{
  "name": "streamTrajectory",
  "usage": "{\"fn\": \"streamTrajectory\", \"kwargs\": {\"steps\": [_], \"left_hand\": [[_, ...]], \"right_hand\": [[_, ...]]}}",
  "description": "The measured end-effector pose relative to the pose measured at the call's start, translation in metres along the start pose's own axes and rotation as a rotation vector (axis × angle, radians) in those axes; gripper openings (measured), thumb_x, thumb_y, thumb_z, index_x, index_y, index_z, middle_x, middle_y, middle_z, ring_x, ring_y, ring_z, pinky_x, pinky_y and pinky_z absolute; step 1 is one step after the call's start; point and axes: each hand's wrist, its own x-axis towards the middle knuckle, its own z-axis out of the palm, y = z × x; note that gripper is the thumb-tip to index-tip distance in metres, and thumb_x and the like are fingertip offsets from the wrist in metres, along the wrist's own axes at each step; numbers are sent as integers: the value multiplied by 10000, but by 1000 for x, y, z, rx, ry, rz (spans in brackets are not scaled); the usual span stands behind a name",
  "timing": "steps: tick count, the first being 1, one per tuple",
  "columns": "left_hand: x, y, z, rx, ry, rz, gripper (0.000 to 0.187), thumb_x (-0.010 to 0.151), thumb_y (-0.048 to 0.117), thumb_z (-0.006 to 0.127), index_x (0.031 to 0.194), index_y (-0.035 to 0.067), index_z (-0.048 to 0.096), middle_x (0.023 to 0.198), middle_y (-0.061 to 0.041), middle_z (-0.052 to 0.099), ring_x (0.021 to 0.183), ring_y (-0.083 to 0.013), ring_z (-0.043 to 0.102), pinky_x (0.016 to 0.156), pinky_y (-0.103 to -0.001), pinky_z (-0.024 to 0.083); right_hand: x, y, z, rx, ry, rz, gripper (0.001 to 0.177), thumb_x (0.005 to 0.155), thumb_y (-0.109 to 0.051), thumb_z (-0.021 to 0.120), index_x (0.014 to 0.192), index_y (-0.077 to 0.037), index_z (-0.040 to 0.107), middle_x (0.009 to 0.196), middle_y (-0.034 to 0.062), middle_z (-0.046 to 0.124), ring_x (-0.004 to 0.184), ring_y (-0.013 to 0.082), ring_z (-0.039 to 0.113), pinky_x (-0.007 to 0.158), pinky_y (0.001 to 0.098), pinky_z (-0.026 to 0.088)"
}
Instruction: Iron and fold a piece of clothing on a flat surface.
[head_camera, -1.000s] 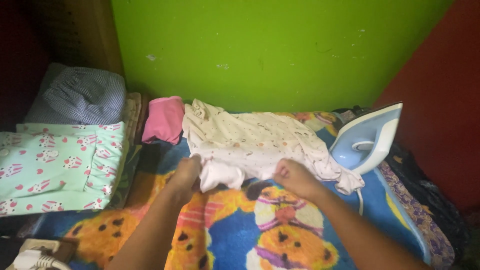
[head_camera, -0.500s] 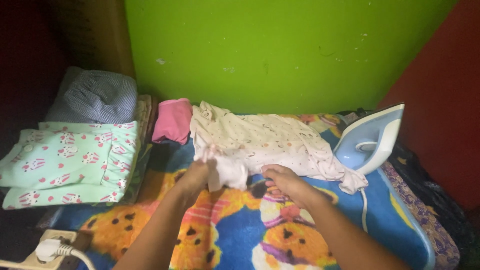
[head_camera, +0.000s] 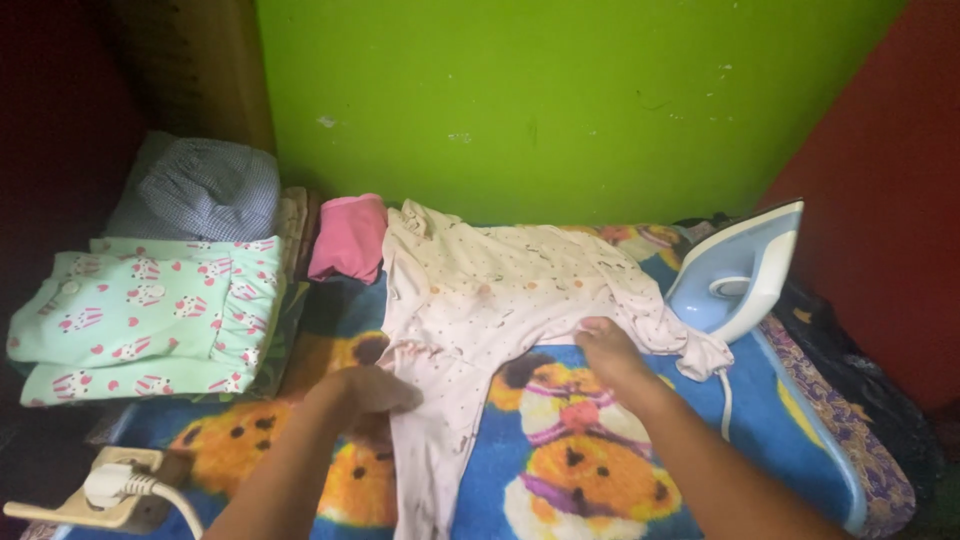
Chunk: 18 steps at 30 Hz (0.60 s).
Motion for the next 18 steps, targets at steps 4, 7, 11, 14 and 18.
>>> {"fn": "streamTrajectory", "kwargs": {"steps": [4,7,11,14,18], "left_hand": [[6,10,4,99,387,184,344,893,317,747,1111,77,634,999,-115,714,865,-264,683,771,-417,568],[7,24,15,199,765,377,575,855,399,777,1242,43,544,1141,-186,669,1017,-346,655,857,-464,538],[-35,50,61,337,1111,552,720,826,412,777,1366,43,476,1290,-241,595,1159,-425,602,965,-508,491],[-60,66,90,446,1237,661,713,839,365,741,1427,79,456,1368,-216,536,1234,-421,546,1020,-528,447],[-60,78,114,472,1213,884,718,829,301,715,1450,79,432,1422,-160,509,1300,-368,493,1022,-534,407]], "right_hand": [[19,21,-35,-118,203,-25,399,890,-250,658,1261,-104,633,931,21,718,674,189,628,656,406,533],[25,33,-64,-379,599,-334,256,856,-249,741,1048,-80,724,882,66,714,784,211,666,762,406,546],[-11,8,-93,-393,929,-356,251,908,-208,735,1058,-44,618,955,142,614,947,338,626,884,458,514],[-22,-8,-108,-356,1078,-381,389,884,-169,778,1138,3,539,1090,184,516,1063,369,560,946,474,468],[-18,-13,-133,-134,1150,-426,716,777,-112,808,1333,70,395,1215,259,412,1118,360,544,995,450,488]]}}
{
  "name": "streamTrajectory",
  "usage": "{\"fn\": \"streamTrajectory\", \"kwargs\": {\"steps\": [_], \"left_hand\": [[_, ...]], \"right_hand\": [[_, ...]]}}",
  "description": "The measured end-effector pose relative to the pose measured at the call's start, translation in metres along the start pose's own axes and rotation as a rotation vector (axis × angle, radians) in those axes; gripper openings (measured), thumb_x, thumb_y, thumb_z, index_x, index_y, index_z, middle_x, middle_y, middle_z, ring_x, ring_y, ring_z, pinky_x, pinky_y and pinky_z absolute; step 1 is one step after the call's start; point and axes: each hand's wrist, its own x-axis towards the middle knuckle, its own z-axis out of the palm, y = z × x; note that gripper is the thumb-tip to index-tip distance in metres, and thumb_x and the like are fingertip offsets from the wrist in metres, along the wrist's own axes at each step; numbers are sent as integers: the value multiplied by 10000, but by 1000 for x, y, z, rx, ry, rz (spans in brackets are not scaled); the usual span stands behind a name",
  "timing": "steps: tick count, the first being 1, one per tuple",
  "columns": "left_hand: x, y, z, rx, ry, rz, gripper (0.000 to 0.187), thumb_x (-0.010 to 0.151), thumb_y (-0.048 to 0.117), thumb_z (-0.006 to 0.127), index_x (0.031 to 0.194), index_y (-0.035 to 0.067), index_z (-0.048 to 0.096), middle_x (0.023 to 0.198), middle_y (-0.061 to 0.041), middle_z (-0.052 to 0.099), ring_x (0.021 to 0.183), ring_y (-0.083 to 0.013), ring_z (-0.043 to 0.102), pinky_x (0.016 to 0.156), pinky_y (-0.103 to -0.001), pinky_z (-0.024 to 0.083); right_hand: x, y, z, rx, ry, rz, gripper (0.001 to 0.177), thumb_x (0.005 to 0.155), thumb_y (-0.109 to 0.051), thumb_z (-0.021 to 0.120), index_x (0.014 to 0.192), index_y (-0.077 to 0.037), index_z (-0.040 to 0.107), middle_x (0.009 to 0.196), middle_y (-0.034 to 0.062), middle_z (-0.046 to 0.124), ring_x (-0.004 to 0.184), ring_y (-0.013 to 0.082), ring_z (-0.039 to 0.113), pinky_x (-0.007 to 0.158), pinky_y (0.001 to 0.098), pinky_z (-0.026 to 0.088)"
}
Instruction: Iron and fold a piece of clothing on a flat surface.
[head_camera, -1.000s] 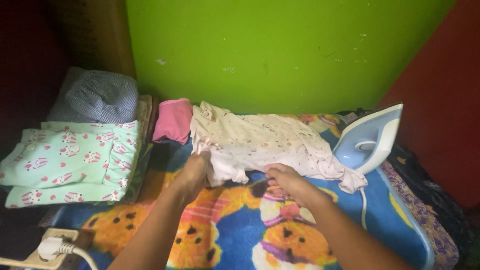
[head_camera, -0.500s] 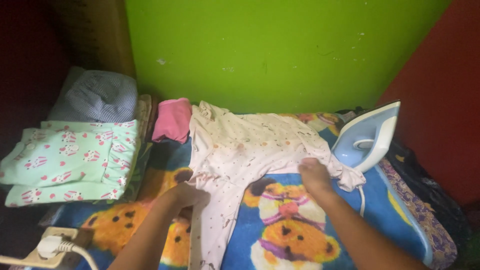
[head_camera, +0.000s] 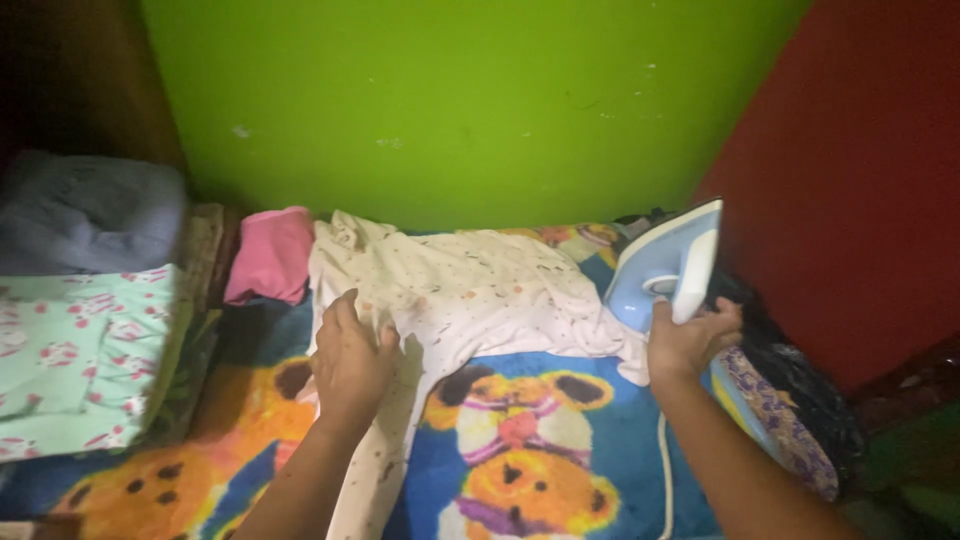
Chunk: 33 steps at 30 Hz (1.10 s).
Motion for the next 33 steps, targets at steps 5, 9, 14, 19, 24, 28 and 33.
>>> {"fn": "streamTrajectory", "kwargs": {"steps": [5,9,14,19,24,28,33], "left_hand": [[-9,15,18,-73,-72,30,684,853,270,695,1461,100,432,1455,-153,498,1298,-376,494,1031,-523,410],[-10,26,36,-81,-62,94,684,841,261,697,1450,82,441,1442,-185,512,1280,-398,524,1025,-504,442],[-9,41,38,-84,-91,82,715,817,276,712,1443,68,437,1434,-196,509,1257,-419,523,1016,-504,439],[-6,35,51,-88,-101,64,666,868,251,689,1449,44,439,1464,-226,484,1276,-442,505,1041,-505,424],[-6,32,61,-141,-106,48,695,841,249,710,1441,42,428,1464,-223,474,1299,-438,489,1054,-486,416],[-4,29,60,-141,-120,61,672,871,241,685,1455,37,422,1475,-223,473,1310,-430,502,1066,-474,424],[2,18,56,-142,-128,55,658,898,200,656,1471,5,398,1498,-254,432,1323,-445,481,1097,-468,401]], "right_hand": [[17,-32,-25,10,-400,324,404,915,-107,736,1221,49,525,1025,217,675,831,288,684,738,436,542],[28,-39,-27,-28,-424,460,281,921,-141,699,1138,-15,571,855,120,710,602,176,713,489,339,559],[45,-12,-12,-14,-415,298,299,937,-136,711,1131,51,582,877,176,733,626,211,731,567,323,567],[40,-25,-17,-54,-421,306,304,926,-123,706,1142,46,575,986,159,671,691,210,734,624,341,601],[2,30,11,105,-50,18,525,815,-125,776,1223,51,497,1148,106,454,890,185,683,809,286,604],[-17,-8,11,-7,-372,-30,385,887,-265,802,1123,-17,629,887,163,671,825,325,685,767,411,563],[-8,-63,15,-626,-1018,-200,658,765,-493,806,1280,-138,604,1079,209,699,1020,383,673,860,499,529]]}}
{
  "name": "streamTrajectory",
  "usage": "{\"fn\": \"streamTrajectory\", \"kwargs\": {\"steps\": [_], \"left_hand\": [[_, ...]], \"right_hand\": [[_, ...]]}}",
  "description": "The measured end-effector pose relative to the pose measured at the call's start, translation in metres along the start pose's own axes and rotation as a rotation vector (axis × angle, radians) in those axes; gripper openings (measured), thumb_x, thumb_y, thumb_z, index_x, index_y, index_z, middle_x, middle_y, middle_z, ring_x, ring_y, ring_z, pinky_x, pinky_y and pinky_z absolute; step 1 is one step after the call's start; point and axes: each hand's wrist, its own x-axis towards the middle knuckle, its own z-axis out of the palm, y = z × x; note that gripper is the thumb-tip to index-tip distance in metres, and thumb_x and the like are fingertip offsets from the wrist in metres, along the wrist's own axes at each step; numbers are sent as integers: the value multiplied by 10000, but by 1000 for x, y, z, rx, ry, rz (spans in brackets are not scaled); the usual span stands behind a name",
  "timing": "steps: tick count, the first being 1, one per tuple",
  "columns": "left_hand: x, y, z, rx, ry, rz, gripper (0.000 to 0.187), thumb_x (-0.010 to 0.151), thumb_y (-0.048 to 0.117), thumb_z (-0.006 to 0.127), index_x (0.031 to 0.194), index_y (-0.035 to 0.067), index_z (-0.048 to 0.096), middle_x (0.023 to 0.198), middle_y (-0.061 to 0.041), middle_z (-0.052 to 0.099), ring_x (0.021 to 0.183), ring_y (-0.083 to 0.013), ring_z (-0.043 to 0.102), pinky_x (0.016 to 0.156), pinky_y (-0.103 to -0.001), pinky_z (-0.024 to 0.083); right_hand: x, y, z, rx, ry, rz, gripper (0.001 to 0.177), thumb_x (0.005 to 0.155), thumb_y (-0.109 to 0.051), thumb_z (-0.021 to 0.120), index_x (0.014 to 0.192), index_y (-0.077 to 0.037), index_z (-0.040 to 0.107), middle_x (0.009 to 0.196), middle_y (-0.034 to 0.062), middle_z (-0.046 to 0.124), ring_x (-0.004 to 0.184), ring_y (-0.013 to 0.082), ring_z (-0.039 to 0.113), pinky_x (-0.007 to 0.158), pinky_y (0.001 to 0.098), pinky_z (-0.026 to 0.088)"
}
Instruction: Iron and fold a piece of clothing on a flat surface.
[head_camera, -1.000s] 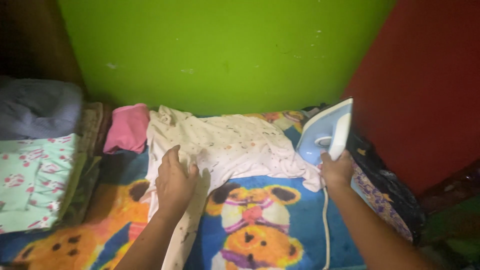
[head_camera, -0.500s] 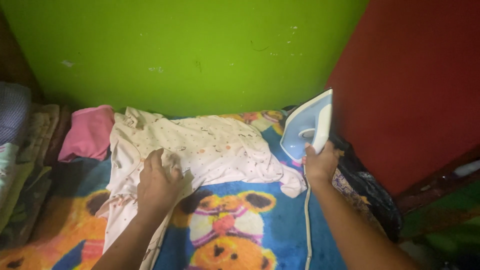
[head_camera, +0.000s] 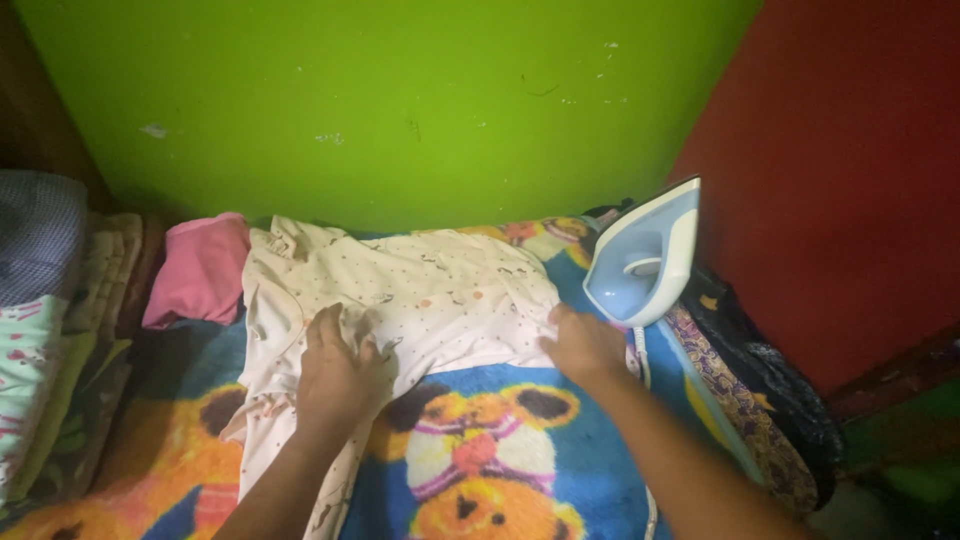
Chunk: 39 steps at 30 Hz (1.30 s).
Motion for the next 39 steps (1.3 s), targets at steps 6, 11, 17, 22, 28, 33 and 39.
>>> {"fn": "streamTrajectory", "kwargs": {"steps": [6,11,17,22,28,33,39], "left_hand": [[11,-21,-11,-14,17,-15,687,862,216,676,1453,-2,404,1466,-243,444,1328,-435,479,1072,-462,406],[10,-34,-15,31,50,10,655,882,193,655,1448,-21,406,1454,-257,457,1302,-441,500,1072,-463,416],[-3,-40,-15,155,62,-3,652,876,258,643,1442,19,427,1476,-241,451,1295,-424,496,1059,-510,402],[-8,-59,-2,374,134,-39,694,826,313,659,1440,70,446,1493,-165,463,1376,-357,439,1077,-562,334],[-7,-43,-15,453,116,-88,781,761,409,687,1410,56,433,1466,-135,436,1373,-329,373,1043,-584,316],[-10,-44,-13,608,-72,-57,705,853,517,646,1351,68,430,1456,-148,405,1384,-376,335,1040,-578,327],[-8,-49,-9,638,-84,-55,702,855,533,613,1361,80,436,1481,-181,375,1388,-412,302,1027,-585,307]], "right_hand": [[94,34,43,306,250,11,262,881,-240,687,1040,-33,674,976,219,730,976,424,696,869,499,546],[93,7,31,956,296,-166,380,861,-55,647,1196,69,518,1218,274,588,1121,456,607,896,505,497],[74,22,66,454,257,-349,422,868,-148,732,1253,-27,608,1318,234,572,1275,368,525,1079,404,407],[76,35,90,305,51,-77,263,866,-223,745,1103,-111,769,1151,190,675,1063,330,706,966,387,559],[66,-19,35,582,334,-55,631,827,-189,683,1415,-86,477,1011,212,733,976,362,708,927,429,530],[76,-26,14,238,244,42,549,841,-283,720,1348,-120,586,1157,244,683,1115,432,630,979,494,481],[103,-19,28,126,252,100,292,927,-304,639,1138,-125,737,1219,188,690,1150,383,649,1001,476,499]]}}
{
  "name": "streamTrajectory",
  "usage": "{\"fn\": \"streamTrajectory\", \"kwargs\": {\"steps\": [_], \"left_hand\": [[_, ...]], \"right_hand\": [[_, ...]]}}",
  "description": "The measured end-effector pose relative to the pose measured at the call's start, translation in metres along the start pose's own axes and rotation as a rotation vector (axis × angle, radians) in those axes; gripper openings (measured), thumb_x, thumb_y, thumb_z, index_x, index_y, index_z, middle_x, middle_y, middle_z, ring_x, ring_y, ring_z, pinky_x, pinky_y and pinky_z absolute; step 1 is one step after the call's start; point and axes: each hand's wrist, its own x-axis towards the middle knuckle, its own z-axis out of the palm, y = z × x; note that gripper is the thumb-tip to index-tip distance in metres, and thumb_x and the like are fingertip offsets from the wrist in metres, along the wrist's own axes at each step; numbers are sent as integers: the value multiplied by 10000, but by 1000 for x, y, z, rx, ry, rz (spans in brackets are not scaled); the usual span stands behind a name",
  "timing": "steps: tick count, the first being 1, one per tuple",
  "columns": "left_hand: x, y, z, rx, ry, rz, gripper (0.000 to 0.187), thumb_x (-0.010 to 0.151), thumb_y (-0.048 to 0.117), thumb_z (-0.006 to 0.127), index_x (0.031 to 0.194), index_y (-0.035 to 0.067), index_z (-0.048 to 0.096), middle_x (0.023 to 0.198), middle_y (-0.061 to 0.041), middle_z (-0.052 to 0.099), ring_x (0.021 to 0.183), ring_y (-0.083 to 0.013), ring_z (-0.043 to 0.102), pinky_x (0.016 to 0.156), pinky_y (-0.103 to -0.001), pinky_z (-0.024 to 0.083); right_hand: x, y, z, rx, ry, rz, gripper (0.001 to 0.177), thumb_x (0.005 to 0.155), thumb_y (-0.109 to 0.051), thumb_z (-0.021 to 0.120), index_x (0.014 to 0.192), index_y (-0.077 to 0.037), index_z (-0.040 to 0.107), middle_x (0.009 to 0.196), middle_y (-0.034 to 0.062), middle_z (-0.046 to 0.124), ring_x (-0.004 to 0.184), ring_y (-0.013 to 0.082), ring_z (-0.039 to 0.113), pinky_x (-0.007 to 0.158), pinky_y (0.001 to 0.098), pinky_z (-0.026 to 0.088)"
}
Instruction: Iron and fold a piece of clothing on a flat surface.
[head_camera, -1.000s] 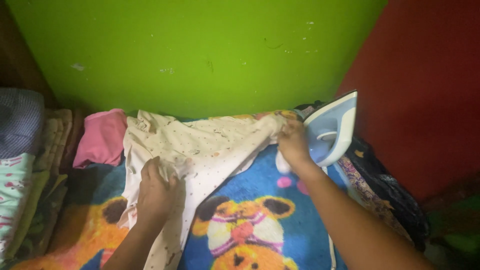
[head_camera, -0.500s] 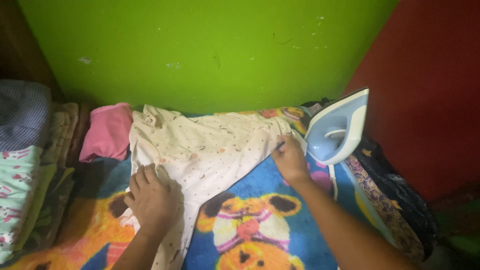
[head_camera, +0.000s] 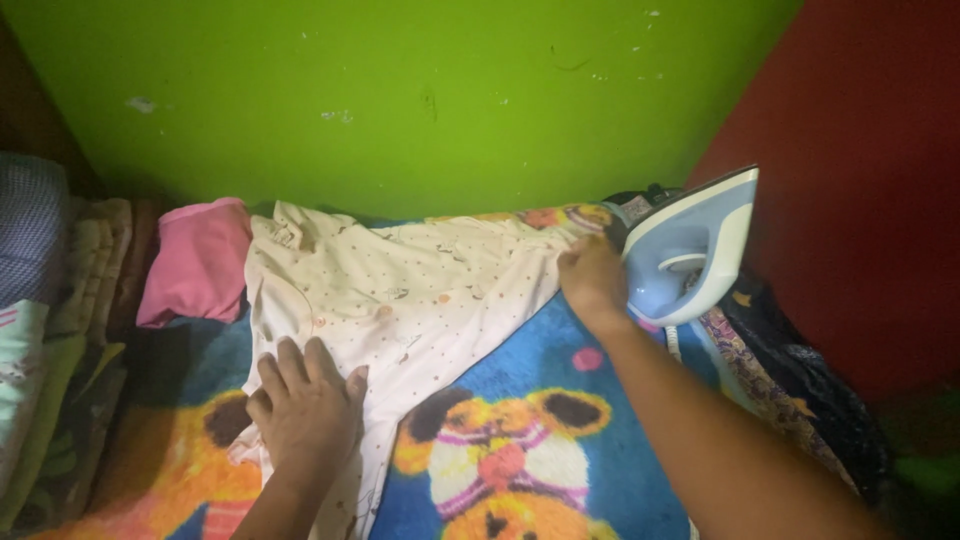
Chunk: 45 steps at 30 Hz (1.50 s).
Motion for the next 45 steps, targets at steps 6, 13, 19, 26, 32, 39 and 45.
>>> {"fn": "streamTrajectory", "kwargs": {"steps": [6,13,19,26,32,39,45], "left_hand": [[-1,-2,7,40,70,18,726,851,550,595,1386,85,436,1487,-181,380,1382,-408,306,1023,-585,315],[-8,-7,5,-29,99,-2,737,839,522,615,1405,80,445,1460,-152,422,1387,-386,333,1019,-585,334],[-15,-13,5,-274,394,-170,682,807,276,671,1410,18,488,1462,-185,482,1380,-382,406,1026,-603,319],[-8,-29,-3,-175,278,-415,594,815,375,743,1252,-4,606,1183,-228,605,1158,-404,566,976,-535,448],[1,-40,-20,-139,-24,-394,495,883,505,675,1076,50,703,1091,-192,720,1063,-389,677,925,-494,525],[-3,-72,-4,-360,34,-434,457,947,418,579,1200,41,637,1059,-259,729,1029,-451,677,896,-539,503],[-5,-90,-1,-481,108,-501,412,933,364,647,1126,0,660,1108,-275,708,1064,-456,671,914,-517,511]], "right_hand": [[23,-26,-6,1191,-73,111,482,941,-198,544,1391,-92,406,1357,212,585,1096,329,693,830,438,571],[6,28,60,110,17,-127,267,981,-143,623,1236,-84,571,1252,188,609,1142,333,635,1009,443,524],[-6,40,73,995,197,723,274,910,-159,721,1052,55,626,1034,152,656,1076,386,705,807,454,613],[1,47,101,1454,-235,876,197,960,-229,627,1012,-40,647,913,63,697,884,246,717,683,346,567],[-11,28,92,912,-331,624,263,885,-295,804,1023,-102,690,842,28,584,746,179,536,606,314,431],[-19,26,66,1654,-268,841,317,956,-283,551,1208,-97,598,1078,116,670,1047,288,647,987,523,487],[-22,94,58,1919,-293,742,441,921,-268,530,1317,-87,603,1336,125,665,1188,325,645,1008,516,467]]}}
